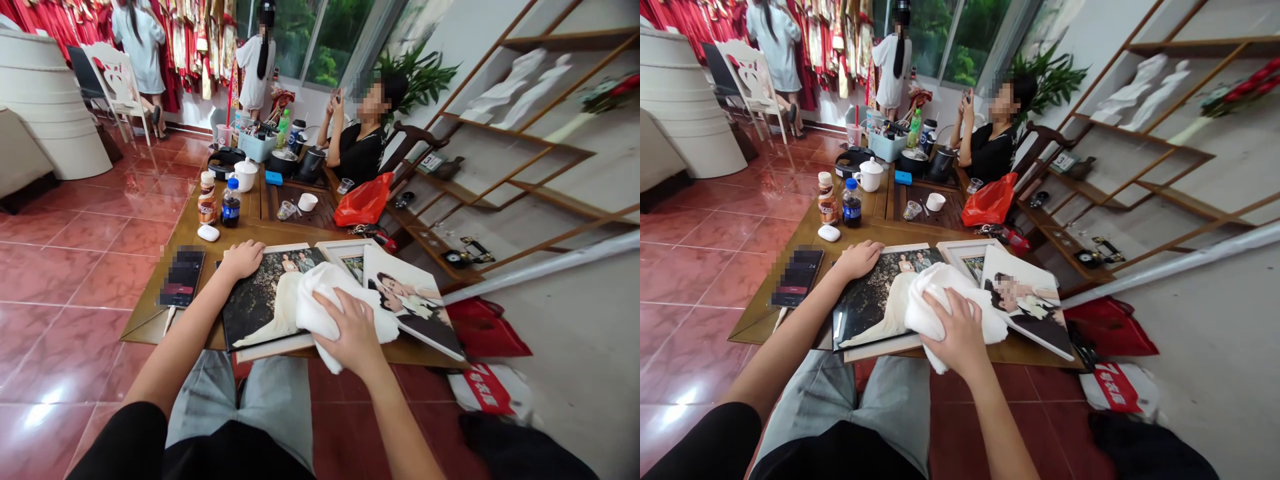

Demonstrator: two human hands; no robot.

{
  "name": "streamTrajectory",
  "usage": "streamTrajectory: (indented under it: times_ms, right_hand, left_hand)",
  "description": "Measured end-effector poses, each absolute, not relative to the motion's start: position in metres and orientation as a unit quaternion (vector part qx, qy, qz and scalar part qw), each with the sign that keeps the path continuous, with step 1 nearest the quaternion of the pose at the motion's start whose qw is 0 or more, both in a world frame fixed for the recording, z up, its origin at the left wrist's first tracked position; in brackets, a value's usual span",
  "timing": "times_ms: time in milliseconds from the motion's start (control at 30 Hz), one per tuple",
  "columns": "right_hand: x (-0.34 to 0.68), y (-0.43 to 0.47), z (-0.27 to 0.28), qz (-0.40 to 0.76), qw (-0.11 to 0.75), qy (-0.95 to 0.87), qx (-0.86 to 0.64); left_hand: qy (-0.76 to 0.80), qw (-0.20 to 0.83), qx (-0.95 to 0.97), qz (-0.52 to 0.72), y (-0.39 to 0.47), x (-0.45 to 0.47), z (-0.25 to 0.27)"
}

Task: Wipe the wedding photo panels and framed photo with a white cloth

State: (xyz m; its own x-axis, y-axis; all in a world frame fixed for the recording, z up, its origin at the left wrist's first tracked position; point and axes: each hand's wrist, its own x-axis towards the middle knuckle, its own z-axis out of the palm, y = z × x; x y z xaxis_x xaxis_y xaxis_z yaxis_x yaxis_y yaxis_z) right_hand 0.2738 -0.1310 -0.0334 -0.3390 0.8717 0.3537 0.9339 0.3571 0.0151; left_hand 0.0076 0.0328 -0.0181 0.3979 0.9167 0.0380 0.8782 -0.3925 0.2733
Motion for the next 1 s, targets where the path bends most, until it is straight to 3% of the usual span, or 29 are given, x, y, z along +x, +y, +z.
streamTrajectory:
  times_ms: [233, 667, 1000]
  right_hand:
    - [0.252, -0.118, -0.026, -0.074, 0.122, -0.820, -0.555]
    - [0.217, -0.004, -0.014, -0.006, 0.102, -0.803, -0.588]
    - [0.205, -0.015, -0.010, 0.016, 0.092, -0.850, -0.519]
  left_hand:
    - [0.545, 0.110, 0.826, 0.093, 0.033, 0.008, -0.019]
    - [0.539, 0.100, 0.832, 0.088, 0.034, 0.009, -0.021]
    - [0.545, 0.117, 0.827, 0.071, 0.033, 0.007, -0.020]
